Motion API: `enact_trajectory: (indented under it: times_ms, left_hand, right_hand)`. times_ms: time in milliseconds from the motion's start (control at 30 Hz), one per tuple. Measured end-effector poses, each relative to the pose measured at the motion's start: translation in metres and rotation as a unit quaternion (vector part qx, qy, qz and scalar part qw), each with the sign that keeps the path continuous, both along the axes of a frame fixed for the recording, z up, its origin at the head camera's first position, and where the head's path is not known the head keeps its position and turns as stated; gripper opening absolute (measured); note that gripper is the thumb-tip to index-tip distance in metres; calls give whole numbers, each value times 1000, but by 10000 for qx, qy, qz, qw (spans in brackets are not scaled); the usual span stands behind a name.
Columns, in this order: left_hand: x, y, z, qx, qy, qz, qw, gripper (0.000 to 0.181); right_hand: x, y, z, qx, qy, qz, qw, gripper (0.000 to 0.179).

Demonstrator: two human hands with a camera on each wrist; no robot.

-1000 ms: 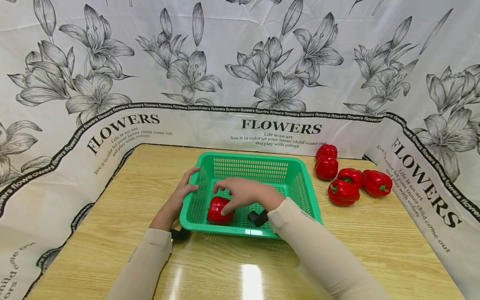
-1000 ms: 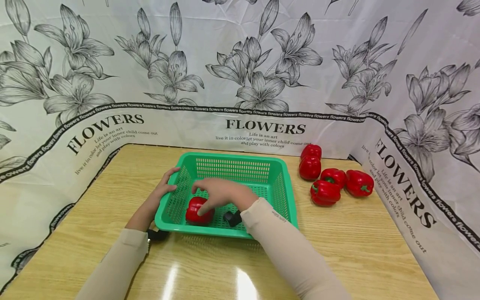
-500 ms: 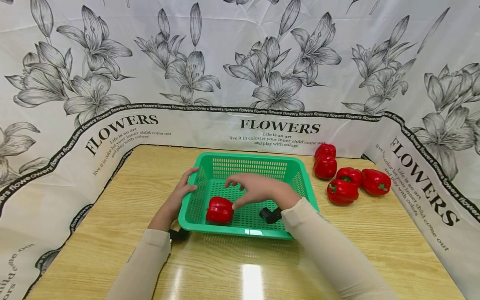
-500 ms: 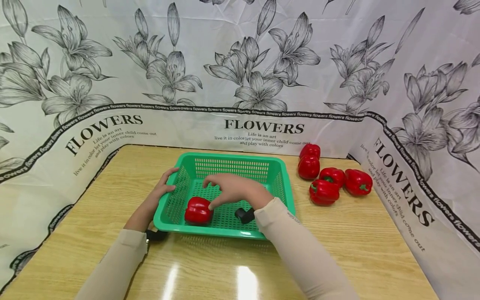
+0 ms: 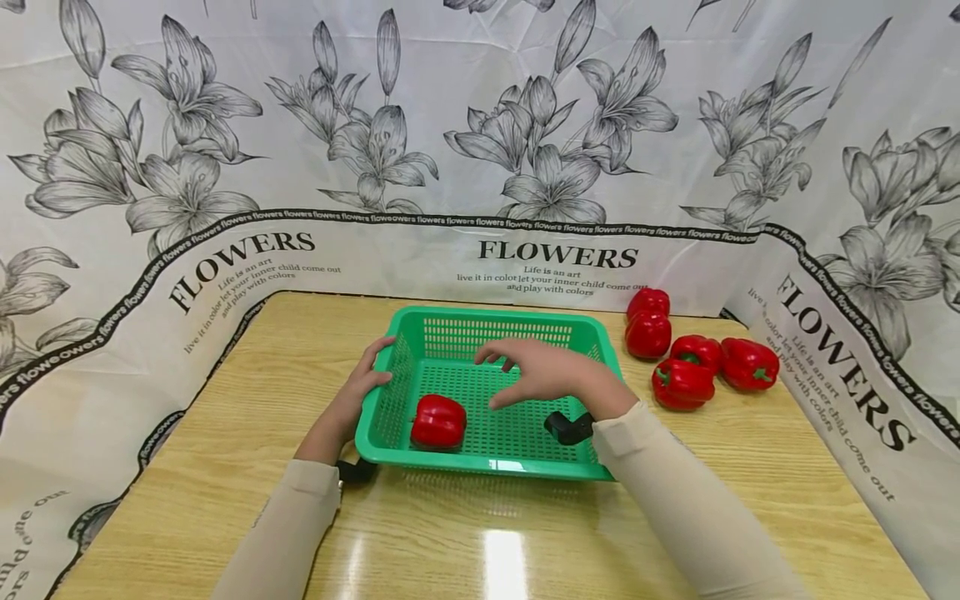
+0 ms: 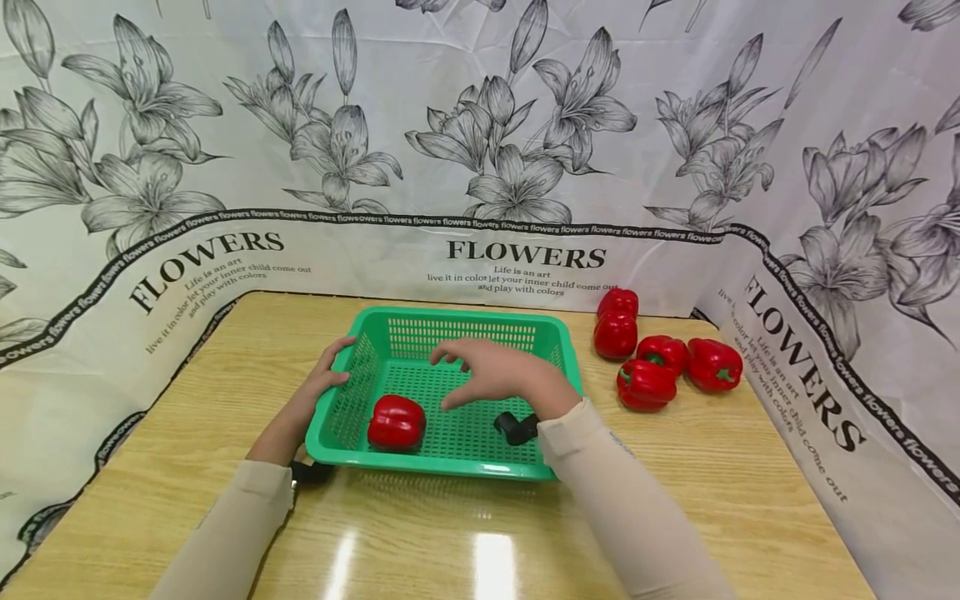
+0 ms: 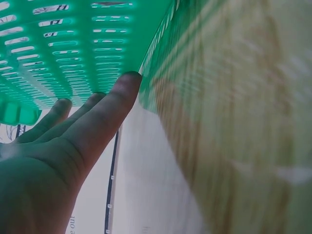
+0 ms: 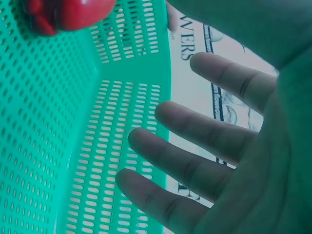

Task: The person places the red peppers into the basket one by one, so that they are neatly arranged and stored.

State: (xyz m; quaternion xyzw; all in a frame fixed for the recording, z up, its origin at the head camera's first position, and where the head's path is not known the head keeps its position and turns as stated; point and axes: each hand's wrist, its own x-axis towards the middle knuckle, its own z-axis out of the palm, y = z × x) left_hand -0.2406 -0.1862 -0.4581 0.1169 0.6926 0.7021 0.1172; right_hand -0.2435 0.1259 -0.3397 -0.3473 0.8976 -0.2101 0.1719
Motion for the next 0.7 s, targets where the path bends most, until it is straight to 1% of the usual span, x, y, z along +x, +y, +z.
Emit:
enact_trajectory:
  times_ms: [267, 500, 600, 700]
  left_hand:
    - [-2, -1, -2, 15, 16, -26, 10000, 63]
    - [-1, -1, -2, 44, 42, 3, 10000, 63]
    - [0, -1, -2, 62, 28, -20, 10000, 62]
    - [0, -1, -1, 80, 12, -31, 10000, 63]
  right_hand:
    - [3, 16, 4, -44, 34, -77, 10000, 62]
    - [2, 32, 6, -58, 314, -202, 9993, 54]
    - [2, 40, 8, -110, 304, -217, 9992, 52]
    - [2, 47, 11, -59, 272, -306, 9991, 52]
